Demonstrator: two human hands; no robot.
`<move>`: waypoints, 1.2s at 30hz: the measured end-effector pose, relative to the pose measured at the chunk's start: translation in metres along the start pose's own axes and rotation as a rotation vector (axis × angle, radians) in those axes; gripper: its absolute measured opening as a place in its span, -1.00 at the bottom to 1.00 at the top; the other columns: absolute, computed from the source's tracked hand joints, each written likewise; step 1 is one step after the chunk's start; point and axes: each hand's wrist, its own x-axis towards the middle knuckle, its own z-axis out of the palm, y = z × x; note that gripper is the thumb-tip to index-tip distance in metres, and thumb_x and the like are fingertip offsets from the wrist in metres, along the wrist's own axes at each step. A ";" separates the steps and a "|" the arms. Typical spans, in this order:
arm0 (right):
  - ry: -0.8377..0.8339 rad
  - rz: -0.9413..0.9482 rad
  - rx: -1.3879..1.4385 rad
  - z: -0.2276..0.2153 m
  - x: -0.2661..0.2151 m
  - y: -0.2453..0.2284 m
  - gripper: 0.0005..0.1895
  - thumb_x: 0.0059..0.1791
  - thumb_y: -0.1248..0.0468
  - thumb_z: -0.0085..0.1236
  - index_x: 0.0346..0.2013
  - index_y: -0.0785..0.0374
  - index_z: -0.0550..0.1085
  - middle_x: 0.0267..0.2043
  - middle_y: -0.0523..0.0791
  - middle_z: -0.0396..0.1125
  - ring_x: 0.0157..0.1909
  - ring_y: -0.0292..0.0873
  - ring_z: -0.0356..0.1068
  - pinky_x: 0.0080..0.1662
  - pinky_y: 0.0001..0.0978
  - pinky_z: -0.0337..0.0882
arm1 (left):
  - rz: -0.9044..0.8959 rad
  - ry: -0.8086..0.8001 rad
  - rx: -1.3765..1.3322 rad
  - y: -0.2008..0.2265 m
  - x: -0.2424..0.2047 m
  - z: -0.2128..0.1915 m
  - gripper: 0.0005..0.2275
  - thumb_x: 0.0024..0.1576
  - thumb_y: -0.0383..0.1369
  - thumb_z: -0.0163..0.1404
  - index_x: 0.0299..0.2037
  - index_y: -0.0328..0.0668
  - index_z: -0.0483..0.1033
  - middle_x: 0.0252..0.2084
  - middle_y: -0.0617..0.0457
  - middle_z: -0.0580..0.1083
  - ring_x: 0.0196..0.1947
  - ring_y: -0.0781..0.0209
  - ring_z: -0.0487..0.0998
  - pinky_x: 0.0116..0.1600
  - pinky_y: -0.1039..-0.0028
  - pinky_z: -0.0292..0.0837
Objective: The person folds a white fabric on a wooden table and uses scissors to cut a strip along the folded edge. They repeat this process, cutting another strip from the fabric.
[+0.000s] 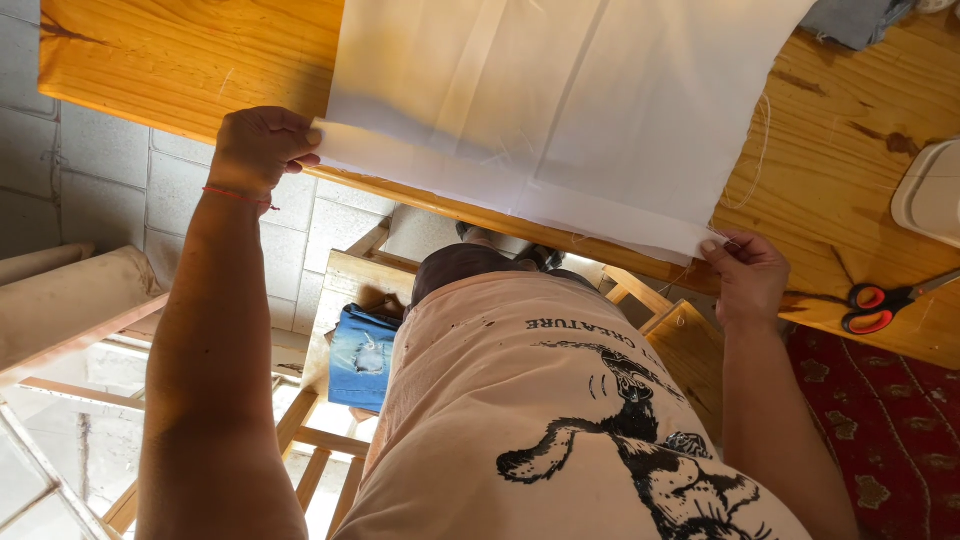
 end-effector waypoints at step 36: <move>-0.056 -0.060 -0.063 -0.003 0.012 0.029 -0.73 -0.08 0.49 0.37 -0.18 0.15 0.53 -0.25 -0.26 0.40 -0.20 -0.44 0.36 -0.03 -0.66 0.58 | 0.170 0.065 0.514 -0.029 0.029 -0.004 -0.90 0.10 -0.25 0.25 -0.31 0.03 0.62 -0.39 0.24 0.52 -0.34 0.33 0.48 -0.18 0.47 0.41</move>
